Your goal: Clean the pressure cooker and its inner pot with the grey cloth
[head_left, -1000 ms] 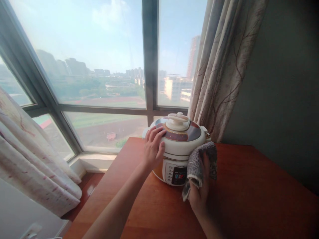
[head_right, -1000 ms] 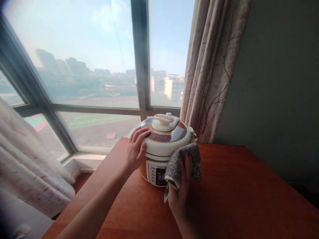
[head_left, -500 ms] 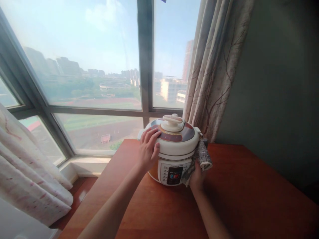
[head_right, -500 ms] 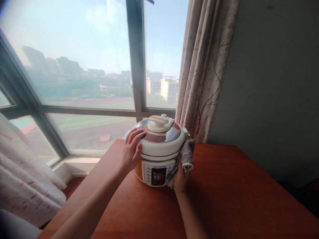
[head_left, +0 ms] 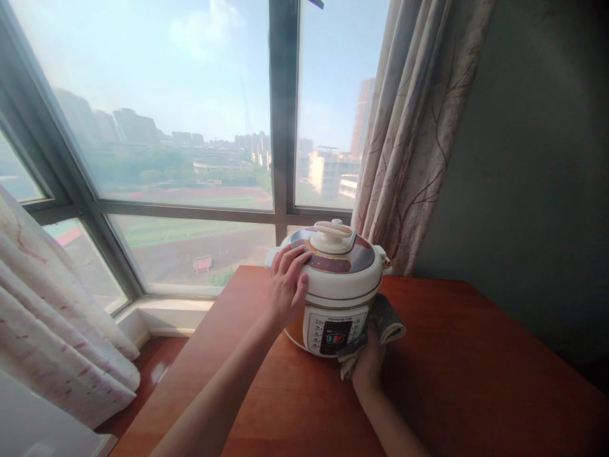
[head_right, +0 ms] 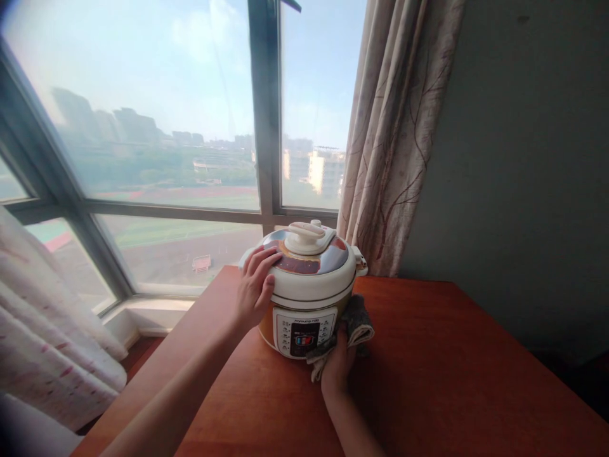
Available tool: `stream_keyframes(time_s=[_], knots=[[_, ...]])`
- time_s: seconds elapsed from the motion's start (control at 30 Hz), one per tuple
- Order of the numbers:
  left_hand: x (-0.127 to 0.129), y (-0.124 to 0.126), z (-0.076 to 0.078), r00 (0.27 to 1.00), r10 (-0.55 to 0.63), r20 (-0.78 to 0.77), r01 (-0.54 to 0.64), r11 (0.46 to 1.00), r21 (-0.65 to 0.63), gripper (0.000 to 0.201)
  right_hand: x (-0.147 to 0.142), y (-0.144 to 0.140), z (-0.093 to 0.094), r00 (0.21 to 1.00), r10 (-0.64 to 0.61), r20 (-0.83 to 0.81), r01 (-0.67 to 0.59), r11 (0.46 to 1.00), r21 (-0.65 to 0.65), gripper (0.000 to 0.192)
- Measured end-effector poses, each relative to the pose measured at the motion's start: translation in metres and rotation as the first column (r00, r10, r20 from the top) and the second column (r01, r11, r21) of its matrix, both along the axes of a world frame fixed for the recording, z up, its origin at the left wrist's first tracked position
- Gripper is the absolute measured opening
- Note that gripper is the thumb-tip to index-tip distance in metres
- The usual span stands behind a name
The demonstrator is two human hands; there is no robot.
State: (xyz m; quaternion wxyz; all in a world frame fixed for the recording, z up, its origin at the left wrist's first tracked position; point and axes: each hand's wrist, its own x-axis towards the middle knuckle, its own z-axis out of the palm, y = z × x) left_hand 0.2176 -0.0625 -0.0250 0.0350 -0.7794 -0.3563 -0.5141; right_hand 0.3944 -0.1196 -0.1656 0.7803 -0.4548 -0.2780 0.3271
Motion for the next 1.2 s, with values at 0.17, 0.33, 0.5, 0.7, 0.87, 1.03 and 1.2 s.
stream_keyframes(time_s=[0.17,0.33,0.5,0.7,0.87,1.03,1.2], knots=[[-0.001,-0.001,0.000,1.000,-0.008,-0.007,0.008,1.000,-0.008,0.044,-0.025,-0.035,0.006,0.978,-0.149,0.146,0.157,0.986,-0.046,0.056],[-0.004,-0.001,0.001,0.999,-0.012,-0.035,0.012,1.000,-0.017,0.043,-0.004,-0.024,0.055,0.833,-0.218,0.508,0.148,0.973,0.176,0.053],[-0.006,0.000,0.000,0.999,-0.023,-0.049,0.022,1.000,-0.018,0.043,0.031,0.004,0.123,0.333,-0.339,0.880,-0.111,0.913,0.393,0.057],[-0.016,-0.006,0.019,0.992,-0.055,-0.115,0.044,0.994,-0.099,0.044,0.072,0.034,0.125,0.352,-0.362,0.863,-0.251,0.852,0.460,0.051],[-0.039,0.005,0.033,0.990,-0.142,-0.015,0.135,0.965,-0.223,0.041,0.072,0.039,0.081,0.678,-0.267,0.685,-0.012,0.927,0.374,0.045],[-0.064,0.039,0.006,0.922,-0.031,0.387,0.192,0.903,-0.384,0.050,0.038,0.018,0.037,0.966,-0.117,0.233,0.108,0.993,0.051,0.054],[-0.062,0.052,-0.027,0.680,0.051,0.731,0.481,0.722,-0.498,0.062,0.021,0.003,0.011,0.992,-0.057,-0.114,0.033,0.979,-0.201,0.066]])
